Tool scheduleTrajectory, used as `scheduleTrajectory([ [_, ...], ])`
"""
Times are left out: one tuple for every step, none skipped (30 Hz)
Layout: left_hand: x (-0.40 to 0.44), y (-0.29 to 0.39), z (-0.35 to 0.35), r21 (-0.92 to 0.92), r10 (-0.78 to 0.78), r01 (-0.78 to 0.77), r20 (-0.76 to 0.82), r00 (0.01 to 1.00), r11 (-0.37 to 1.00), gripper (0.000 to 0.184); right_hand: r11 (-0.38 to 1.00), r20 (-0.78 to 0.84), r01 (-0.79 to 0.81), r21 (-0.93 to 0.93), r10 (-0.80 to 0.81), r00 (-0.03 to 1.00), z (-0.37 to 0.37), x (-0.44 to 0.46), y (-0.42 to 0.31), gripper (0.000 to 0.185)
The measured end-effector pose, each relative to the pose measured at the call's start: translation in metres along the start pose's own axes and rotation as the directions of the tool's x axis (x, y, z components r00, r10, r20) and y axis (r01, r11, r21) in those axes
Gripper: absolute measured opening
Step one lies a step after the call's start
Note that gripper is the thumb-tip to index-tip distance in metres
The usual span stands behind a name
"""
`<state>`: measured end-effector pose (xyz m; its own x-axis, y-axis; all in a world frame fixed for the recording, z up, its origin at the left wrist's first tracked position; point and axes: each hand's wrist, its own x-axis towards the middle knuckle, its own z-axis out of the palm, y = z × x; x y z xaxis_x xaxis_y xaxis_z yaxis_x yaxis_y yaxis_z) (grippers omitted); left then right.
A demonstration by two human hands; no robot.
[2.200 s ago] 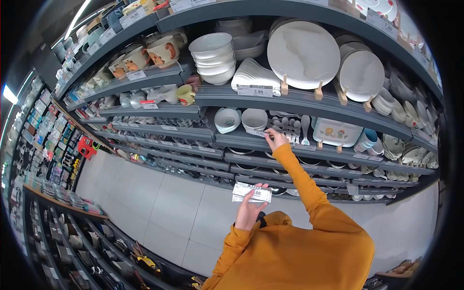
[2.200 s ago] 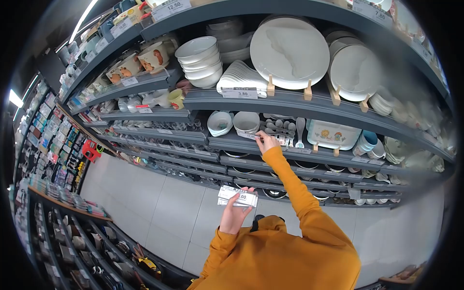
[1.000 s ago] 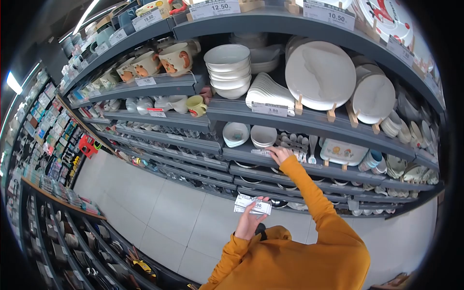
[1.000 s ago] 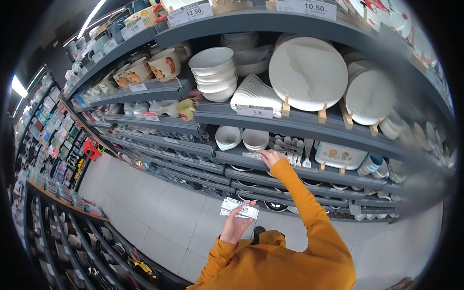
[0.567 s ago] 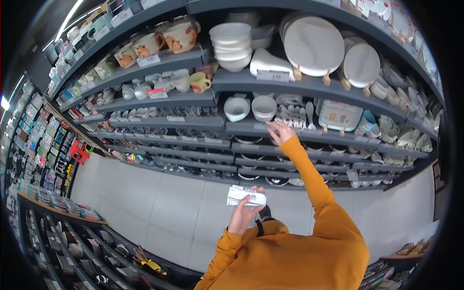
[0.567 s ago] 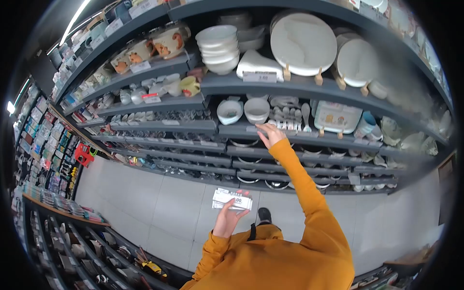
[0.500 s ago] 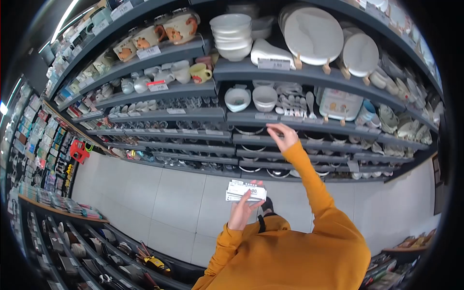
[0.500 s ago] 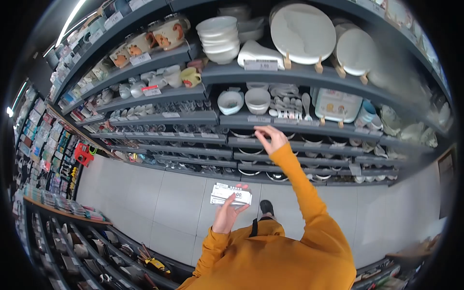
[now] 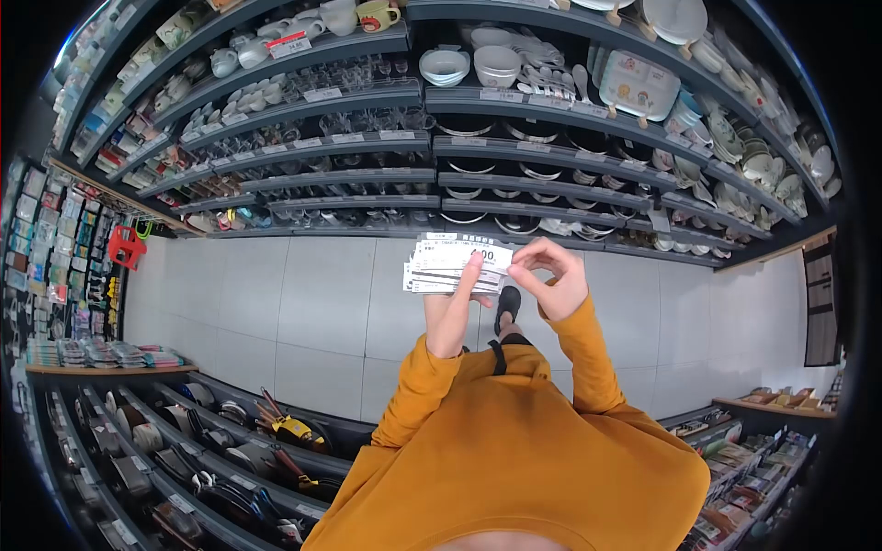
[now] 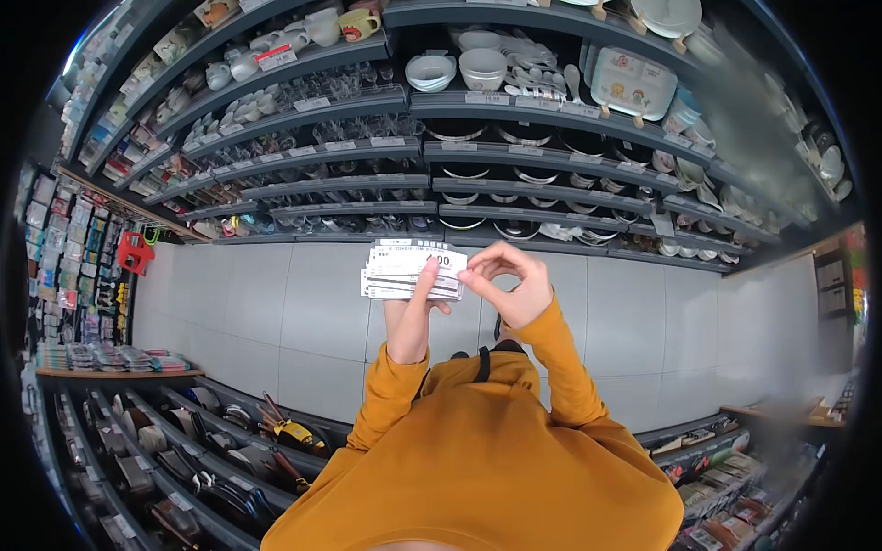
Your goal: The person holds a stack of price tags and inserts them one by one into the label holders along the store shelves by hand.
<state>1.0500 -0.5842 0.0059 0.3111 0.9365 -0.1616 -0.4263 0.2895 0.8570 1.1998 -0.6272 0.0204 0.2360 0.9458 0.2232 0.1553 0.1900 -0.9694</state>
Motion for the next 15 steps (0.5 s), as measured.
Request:
scheduleTrajectory([
  [-0.004, -0.001, 0.001, -0.005, 0.007, -0.007, -0.002, 1.000, 1.000, 0.017, 0.999, 0.007, 0.032, 0.000, -0.032, 0.999, 0.002, -0.004, -0.003, 0.012],
  [-0.008, -0.001, 0.000, -0.009, 0.014, -0.014, -0.002, 1.000, 1.000, 0.017, 1.000, 0.009, 0.014, -0.014, -0.014, 1.000, 0.004, -0.007, -0.006, 0.013],
  [-0.011, 0.000, -0.001, 0.000, 0.012, -0.012, 0.009, 1.000, 1.000, 0.017, 1.000, -0.005, 0.011, -0.016, -0.011, 1.000, 0.006, -0.010, -0.006, 0.013],
  [-0.013, 0.001, -0.002, 0.008, 0.013, -0.013, 0.020, 1.000, 1.000, 0.016, 1.000, -0.019, 0.009, -0.018, -0.010, 1.000, 0.007, -0.012, -0.006, 0.013],
  [-0.015, 0.001, -0.003, 0.015, 0.014, -0.014, 0.028, 1.000, 1.000, 0.016, 1.000, -0.029, 0.008, -0.020, -0.008, 1.000, 0.008, -0.013, -0.006, 0.014],
  [-0.017, 0.002, -0.004, 0.014, 0.018, -0.018, 0.032, 0.999, 1.000, 0.016, 0.999, -0.027, 0.014, -0.038, -0.015, 1.000, 0.008, -0.015, -0.008, 0.014],
  [-0.019, 0.003, -0.005, 0.013, 0.023, -0.024, 0.035, 0.999, 1.000, 0.016, 0.998, -0.023, 0.021, -0.055, -0.022, 0.999, 0.009, -0.017, -0.010, 0.014],
  [-0.021, 0.004, -0.006, 0.012, 0.031, -0.031, 0.038, 0.999, 0.999, 0.016, 0.997, -0.017, 0.029, -0.072, -0.031, 0.999, 0.009, -0.018, -0.011, 0.013],
  [-0.023, 0.005, -0.006, 0.002, 0.029, -0.029, 0.038, 0.999, 1.000, 0.016, 0.998, -0.014, 0.034, -0.056, -0.034, 0.999, 0.010, -0.019, -0.011, 0.013],
  [-0.025, 0.006, -0.006, -0.008, 0.027, -0.027, 0.039, 0.999, 1.000, 0.016, 0.998, -0.012, 0.038, -0.040, -0.038, 0.999, 0.011, -0.020, -0.011, 0.013],
  [-0.026, 0.007, -0.006, -0.018, 0.025, -0.024, 0.041, 0.999, 1.000, 0.017, 0.999, -0.011, 0.042, -0.025, -0.043, 0.999, 0.011, -0.021, -0.011, 0.012],
  [-0.028, 0.007, -0.005, -0.029, 0.029, -0.028, 0.054, 0.998, 0.999, 0.017, 0.999, -0.013, 0.041, -0.027, -0.041, 0.999, 0.011, -0.021, -0.012, 0.012],
  [-0.029, 0.008, -0.006, -0.039, 0.033, -0.031, 0.066, 0.997, 0.999, 0.018, 0.999, -0.017, 0.039, -0.029, -0.040, 0.999, 0.011, -0.022, -0.013, 0.012],
  [-0.031, 0.008, -0.007, -0.049, 0.038, -0.034, 0.079, 0.996, 0.998, 0.018, 0.999, -0.021, 0.038, -0.031, -0.039, 0.999, 0.011, -0.023, -0.014, 0.012],
  [-0.032, 0.008, -0.008, -0.061, 0.034, -0.028, 0.089, 0.995, 0.998, 0.019, 0.999, -0.025, 0.035, -0.025, -0.036, 0.999, 0.011, -0.023, -0.014, 0.012],
])
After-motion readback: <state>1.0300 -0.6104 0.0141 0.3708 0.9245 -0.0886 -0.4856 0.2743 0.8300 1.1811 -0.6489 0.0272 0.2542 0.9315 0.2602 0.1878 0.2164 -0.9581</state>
